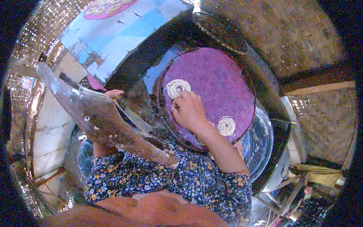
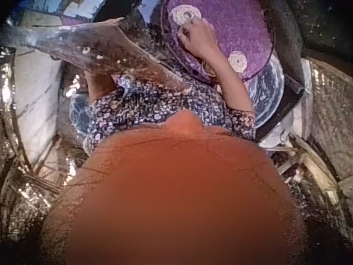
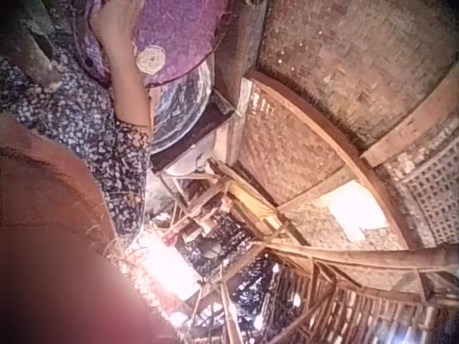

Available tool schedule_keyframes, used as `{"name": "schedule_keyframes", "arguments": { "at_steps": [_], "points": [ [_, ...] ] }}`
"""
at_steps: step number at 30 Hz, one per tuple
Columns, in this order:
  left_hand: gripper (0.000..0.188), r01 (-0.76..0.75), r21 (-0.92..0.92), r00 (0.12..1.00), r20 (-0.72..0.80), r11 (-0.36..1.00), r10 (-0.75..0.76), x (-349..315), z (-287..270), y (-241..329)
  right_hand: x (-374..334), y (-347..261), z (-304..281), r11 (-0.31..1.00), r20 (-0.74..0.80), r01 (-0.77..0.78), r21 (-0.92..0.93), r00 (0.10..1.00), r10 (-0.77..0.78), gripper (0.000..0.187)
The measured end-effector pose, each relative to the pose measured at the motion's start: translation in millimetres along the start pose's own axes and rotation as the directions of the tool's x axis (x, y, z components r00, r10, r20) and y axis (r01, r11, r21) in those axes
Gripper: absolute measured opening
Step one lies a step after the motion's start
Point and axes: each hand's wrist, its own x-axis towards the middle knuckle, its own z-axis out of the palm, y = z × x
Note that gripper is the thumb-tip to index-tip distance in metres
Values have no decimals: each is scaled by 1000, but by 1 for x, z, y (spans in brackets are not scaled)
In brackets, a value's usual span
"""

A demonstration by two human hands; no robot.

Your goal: The person uses a wooden extrusion tool to press dough into swirled patterns onto mats, refilling the tool with dough from a bowl and a spatula.

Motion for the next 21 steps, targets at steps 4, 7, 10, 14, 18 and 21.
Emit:
{"name": "schedule_keyframes", "arguments": {
  "at_steps": [4,7,10,14,18,21],
  "points": [
    [43,222,-244,963,-97,944,-251,-16,-5,-4,3,-3,5,997,-6,3,-81,1000,-3,9],
    [54,224,-231,972,-13,947,-233,-9,-7,-2,3,2,9,997,-15,-6,-72,1000,5,9],
    [55,280,-37,957,91,959,-276,-6,-14,-3,9,9,9,998,-69,-50,33,996,53,8],
    [59,251,-138,961,157,958,-229,-6,-22,-19,15,12,-11,996,-159,6,89,987,8,5],
    [34,217,-161,976,58,963,-210,-2,0,-1,7,13,-12,999,-84,37,0,996,-37,6],
    [26,170,-153,985,70,974,-161,-1,2,1,2,1,-11,1000,66,-2,-31,998,4,10]
  ]
}}
